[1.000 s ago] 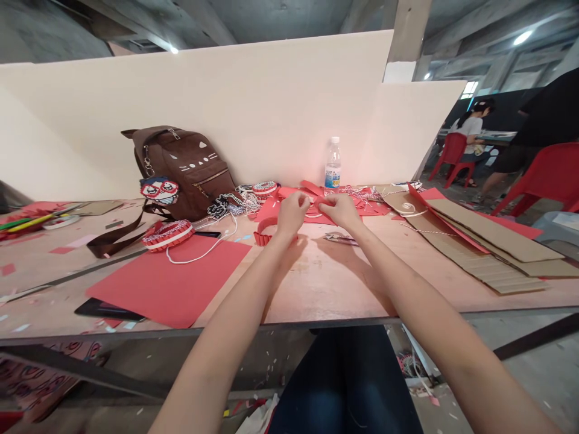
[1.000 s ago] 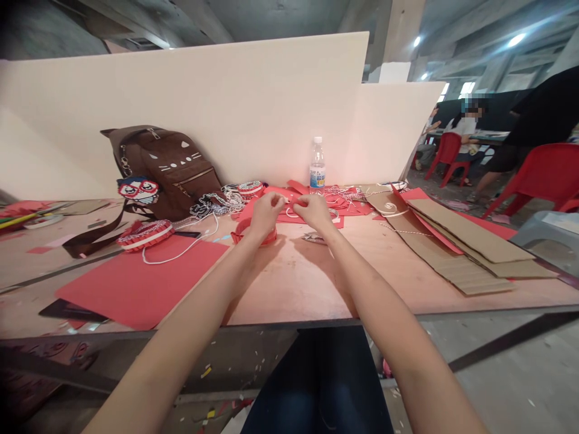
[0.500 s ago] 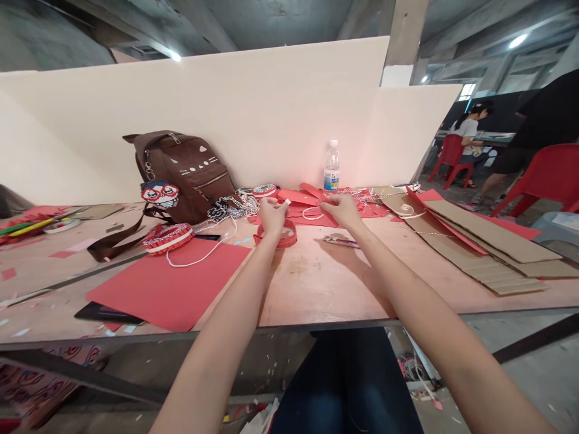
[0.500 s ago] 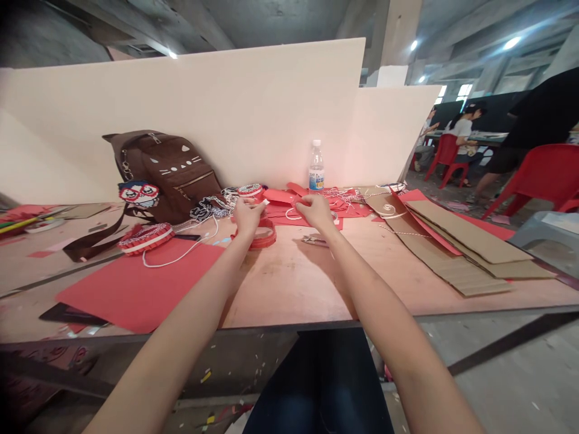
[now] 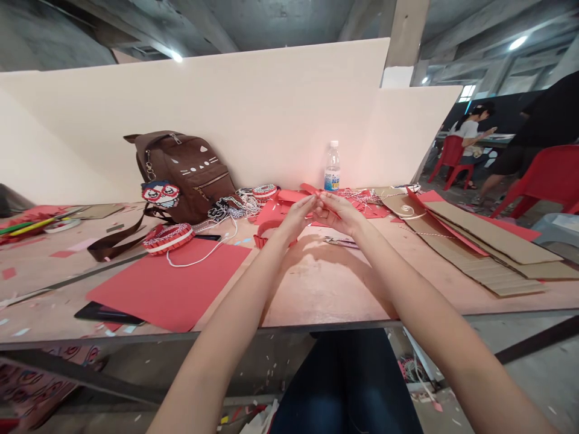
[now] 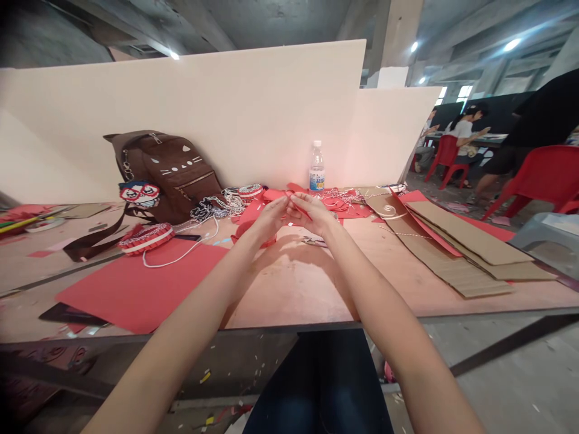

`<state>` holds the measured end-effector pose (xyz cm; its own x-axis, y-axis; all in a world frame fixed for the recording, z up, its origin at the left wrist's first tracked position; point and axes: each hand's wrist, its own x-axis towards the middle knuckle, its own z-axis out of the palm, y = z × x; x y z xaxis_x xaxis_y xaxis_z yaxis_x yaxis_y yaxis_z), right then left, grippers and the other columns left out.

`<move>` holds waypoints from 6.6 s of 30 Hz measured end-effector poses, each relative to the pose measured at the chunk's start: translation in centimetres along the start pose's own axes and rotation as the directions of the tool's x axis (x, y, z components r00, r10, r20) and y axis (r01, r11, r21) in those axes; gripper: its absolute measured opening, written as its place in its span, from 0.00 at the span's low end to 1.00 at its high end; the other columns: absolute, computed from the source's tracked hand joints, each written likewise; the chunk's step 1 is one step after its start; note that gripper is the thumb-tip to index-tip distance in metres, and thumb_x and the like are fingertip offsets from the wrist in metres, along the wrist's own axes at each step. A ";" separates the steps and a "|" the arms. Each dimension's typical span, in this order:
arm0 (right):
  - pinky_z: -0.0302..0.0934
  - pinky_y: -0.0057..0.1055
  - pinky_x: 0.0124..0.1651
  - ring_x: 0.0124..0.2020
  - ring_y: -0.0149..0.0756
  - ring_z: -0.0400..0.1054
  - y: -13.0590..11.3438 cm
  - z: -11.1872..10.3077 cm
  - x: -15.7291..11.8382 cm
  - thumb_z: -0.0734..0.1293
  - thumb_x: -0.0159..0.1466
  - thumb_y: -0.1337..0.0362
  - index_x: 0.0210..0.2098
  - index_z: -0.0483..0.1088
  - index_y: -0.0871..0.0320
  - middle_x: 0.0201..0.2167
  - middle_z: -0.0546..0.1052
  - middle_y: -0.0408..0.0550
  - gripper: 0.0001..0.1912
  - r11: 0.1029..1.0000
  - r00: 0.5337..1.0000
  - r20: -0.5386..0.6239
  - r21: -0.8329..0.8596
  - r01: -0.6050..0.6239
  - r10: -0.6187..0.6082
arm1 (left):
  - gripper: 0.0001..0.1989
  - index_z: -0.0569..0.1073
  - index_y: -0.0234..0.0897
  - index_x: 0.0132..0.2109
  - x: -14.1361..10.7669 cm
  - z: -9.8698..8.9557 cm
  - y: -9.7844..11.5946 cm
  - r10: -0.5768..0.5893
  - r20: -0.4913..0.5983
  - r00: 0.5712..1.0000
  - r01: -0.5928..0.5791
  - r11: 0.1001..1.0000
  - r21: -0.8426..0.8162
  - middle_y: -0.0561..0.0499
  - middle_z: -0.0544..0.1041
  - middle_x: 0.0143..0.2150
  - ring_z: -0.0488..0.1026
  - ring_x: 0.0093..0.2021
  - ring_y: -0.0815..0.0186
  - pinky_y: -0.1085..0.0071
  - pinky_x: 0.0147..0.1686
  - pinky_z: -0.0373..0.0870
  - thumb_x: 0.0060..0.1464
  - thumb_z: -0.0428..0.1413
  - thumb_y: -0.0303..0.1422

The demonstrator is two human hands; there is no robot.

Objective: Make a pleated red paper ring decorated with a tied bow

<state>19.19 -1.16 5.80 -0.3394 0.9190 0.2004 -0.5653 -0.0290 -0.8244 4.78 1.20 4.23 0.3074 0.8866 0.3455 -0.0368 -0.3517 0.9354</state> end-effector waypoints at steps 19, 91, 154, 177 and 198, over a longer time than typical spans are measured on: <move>0.62 0.24 0.28 0.26 0.29 0.70 -0.8 -0.7 0.4 0.69 0.58 0.55 0.28 0.68 0.57 0.26 0.76 0.45 0.12 0.807 0.893 -0.379 -0.590 -0.030 -0.244 | 0.18 0.68 0.35 0.29 0.3 -0.2 -0.1 -0.126 -0.102 0.987 0.096 0.961 -0.261 0.54 0.74 0.26 0.74 0.29 0.69 0.71 0.35 0.69 0.37 0.68 0.39; 0.65 0.28 0.28 0.25 0.33 0.71 0.1 -1.8 0.4 0.75 0.44 0.55 0.28 0.71 0.54 0.24 0.76 0.40 0.16 0.810 0.929 -0.177 -0.558 0.178 -0.326 | 0.12 0.75 0.35 0.36 -0.3 1.0 1.3 -0.160 -0.253 0.954 0.100 0.967 -0.233 0.50 0.79 0.31 0.77 0.29 0.66 0.68 0.34 0.74 0.46 0.65 0.37; 0.64 0.24 0.24 0.21 0.27 0.67 0.0 -1.8 0.4 0.75 0.48 0.55 0.26 0.72 0.61 0.21 0.73 0.43 0.15 0.873 0.948 -0.250 -0.484 0.056 -0.199 | 0.07 0.77 0.33 0.33 0.6 0.1 -0.2 -0.162 -0.258 0.952 0.110 0.973 -0.204 0.48 0.80 0.31 0.77 0.31 0.65 0.66 0.39 0.74 0.45 0.65 0.29; 0.68 0.26 0.26 0.22 0.30 0.71 -0.1 -1.5 0.3 0.75 0.48 0.66 0.29 0.74 0.60 0.21 0.76 0.43 0.09 0.855 0.934 -0.281 -0.517 0.047 -0.222 | 0.07 0.77 0.32 0.33 0.0 0.2 0.5 -0.150 -0.215 0.965 0.117 0.980 -0.160 0.46 0.81 0.36 0.78 0.38 0.61 0.60 0.45 0.74 0.44 0.65 0.27; 0.66 0.28 0.29 0.26 0.32 0.70 0.2 -2.3 0.5 0.76 0.42 0.62 0.29 0.76 0.61 0.22 0.76 0.44 0.15 0.823 0.952 -0.188 -0.560 0.100 -0.243 | 0.14 0.78 0.32 0.32 0.2 -0.4 -0.2 -0.208 -0.219 0.953 0.154 0.959 -0.238 0.48 0.80 0.31 0.75 0.32 0.68 0.70 0.39 0.72 0.33 0.70 0.28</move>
<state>20.66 0.20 4.49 -0.0446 0.9554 0.2918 -0.0782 0.2879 -0.9545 4.52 1.57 4.15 0.0925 0.9841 0.1514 -0.2146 -0.1287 0.9682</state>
